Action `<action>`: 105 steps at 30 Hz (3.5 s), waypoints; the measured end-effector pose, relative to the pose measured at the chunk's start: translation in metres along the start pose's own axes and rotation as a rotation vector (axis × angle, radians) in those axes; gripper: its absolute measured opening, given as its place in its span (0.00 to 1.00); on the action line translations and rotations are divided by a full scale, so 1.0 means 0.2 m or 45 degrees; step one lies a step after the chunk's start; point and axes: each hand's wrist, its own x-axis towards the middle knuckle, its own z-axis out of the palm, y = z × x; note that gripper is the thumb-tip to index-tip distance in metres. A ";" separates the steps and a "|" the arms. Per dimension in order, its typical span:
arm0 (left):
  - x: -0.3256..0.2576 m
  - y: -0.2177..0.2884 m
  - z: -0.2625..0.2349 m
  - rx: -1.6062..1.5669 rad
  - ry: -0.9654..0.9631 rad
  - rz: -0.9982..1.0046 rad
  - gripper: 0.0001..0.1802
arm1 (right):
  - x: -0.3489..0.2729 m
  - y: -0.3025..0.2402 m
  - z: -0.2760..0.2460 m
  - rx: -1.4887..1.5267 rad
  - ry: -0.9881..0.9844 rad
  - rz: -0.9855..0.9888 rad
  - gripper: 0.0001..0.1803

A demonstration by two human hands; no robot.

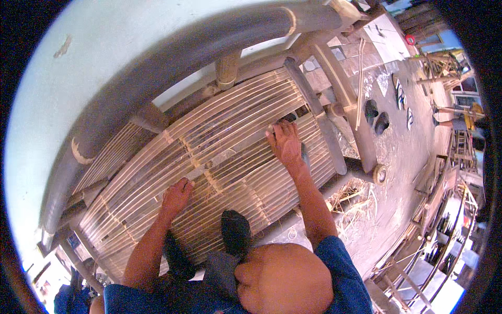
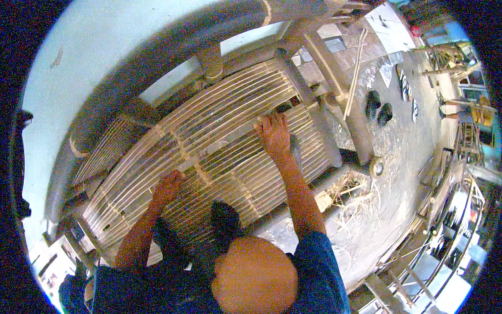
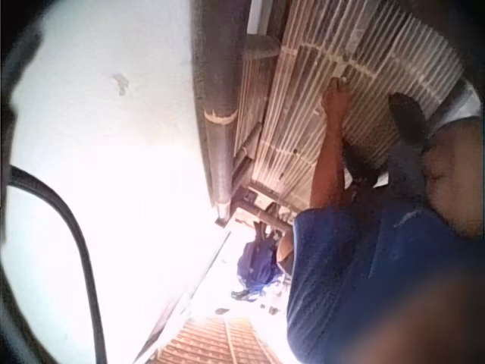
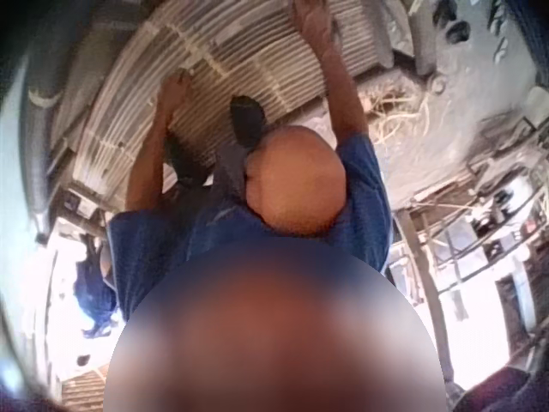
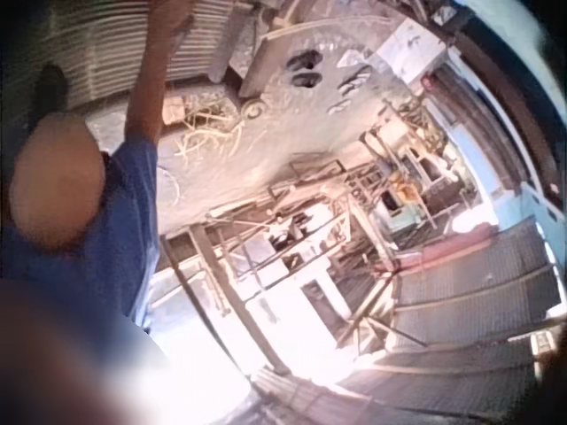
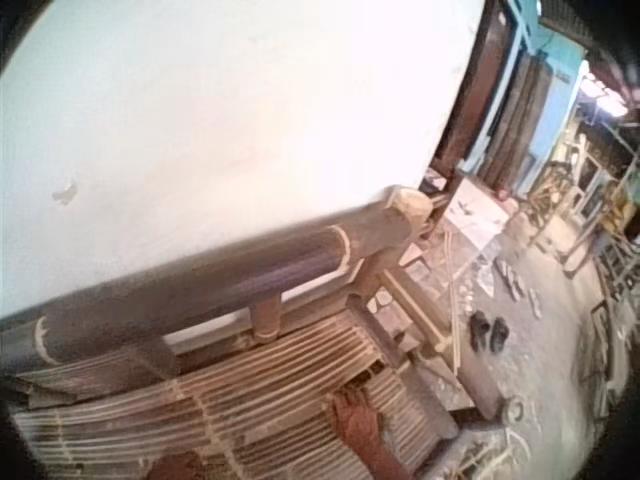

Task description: The person weaves thin bamboo strips into a mat using a bamboo frame. They interlace the strips by hand, occasionally using a knife to trim excess material and a hammer to secure the weave.

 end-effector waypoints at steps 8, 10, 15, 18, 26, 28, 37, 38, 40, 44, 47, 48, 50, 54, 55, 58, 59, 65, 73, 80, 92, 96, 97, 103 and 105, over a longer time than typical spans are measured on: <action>-0.01 0.03 -0.02 0.005 0.004 0.004 0.23 | 0.08 0.28 0.09 -0.044 -0.250 0.127 0.15; 0.00 0.02 -0.01 0.029 -0.010 0.056 0.22 | 0.09 0.34 0.09 -0.237 -0.297 0.080 0.19; -0.01 -0.01 0.01 -0.009 0.059 0.089 0.20 | 0.11 0.27 0.03 -0.093 -0.085 0.037 0.30; -0.03 -0.01 0.04 0.002 0.074 0.097 0.18 | 0.16 0.24 -0.01 -0.120 -0.309 0.157 0.30; -0.18 0.19 0.11 0.159 0.631 0.566 0.24 | 0.10 0.16 -0.21 0.558 -0.143 0.668 0.23; -0.14 0.33 0.09 0.047 0.633 0.756 0.25 | 0.03 0.09 -0.25 0.282 -0.141 0.475 0.22; 0.46 0.98 0.32 -0.043 0.312 0.745 0.33 | -0.17 -0.11 -0.38 0.290 -0.641 0.684 0.15; 0.49 1.01 0.34 -0.072 0.364 0.776 0.33 | -0.15 -0.13 -0.41 0.390 -0.616 0.633 0.16; 0.54 1.06 0.38 -0.120 0.336 0.729 0.33 | -0.08 -0.14 -0.52 0.573 -0.700 0.601 0.17; 0.62 1.14 0.44 -0.133 0.391 0.613 0.29 | 0.14 -0.13 -0.88 0.791 -0.917 0.656 0.20; 0.68 1.15 0.47 -0.326 0.429 0.573 0.23 | 0.46 -0.05 -1.09 0.757 -1.008 0.769 0.19; 0.69 1.15 0.48 -0.363 0.476 0.561 0.22 | 0.57 -0.05 -1.13 0.811 -0.996 0.884 0.18; 0.70 1.15 0.50 -0.381 0.398 0.459 0.22 | 0.75 -0.09 -1.19 0.919 -1.040 0.970 0.16; 0.71 1.13 0.50 -0.337 0.596 0.586 0.20 | 1.00 -0.23 -1.24 1.352 -0.972 0.964 0.15; 0.71 1.12 0.49 -0.363 0.583 0.594 0.19 | 1.03 -0.26 -1.26 1.516 -0.875 0.989 0.15; 0.69 1.09 0.47 -0.296 0.641 0.740 0.15 | 1.04 -0.34 -1.38 1.532 -0.618 0.842 0.19; 0.69 1.09 0.46 -0.311 0.573 0.710 0.14 | 1.03 -0.34 -1.47 1.588 -0.546 0.877 0.17; 0.70 1.09 0.48 -0.343 0.670 0.640 0.12 | 1.22 -0.14 -1.99 2.191 -0.133 0.126 0.18; 0.75 1.03 0.35 -1.198 -0.083 0.239 0.21 | 0.99 0.18 -1.15 0.103 -0.583 0.376 0.26; 0.78 0.98 0.38 -0.934 0.071 0.697 0.21 | 0.40 0.04 -0.37 0.625 -1.271 0.738 0.22; 0.89 1.08 0.54 -0.213 -0.226 0.298 0.48 | 0.30 0.09 -0.12 1.152 -1.496 1.375 0.16; 0.98 1.08 0.60 -0.582 -0.242 0.329 0.47 | 0.29 0.11 -0.08 1.353 -1.448 1.593 0.17; 0.99 1.09 0.59 -0.624 -0.252 0.372 0.46 | 0.30 0.11 -0.08 1.381 -1.476 1.659 0.17; 0.90 1.08 0.45 -0.637 -0.157 0.557 0.39 | 0.36 0.10 -0.10 1.282 -1.611 1.559 0.18; 0.87 1.09 0.42 -0.589 0.013 0.648 0.37 | 0.38 0.10 -0.11 1.056 -1.678 1.445 0.19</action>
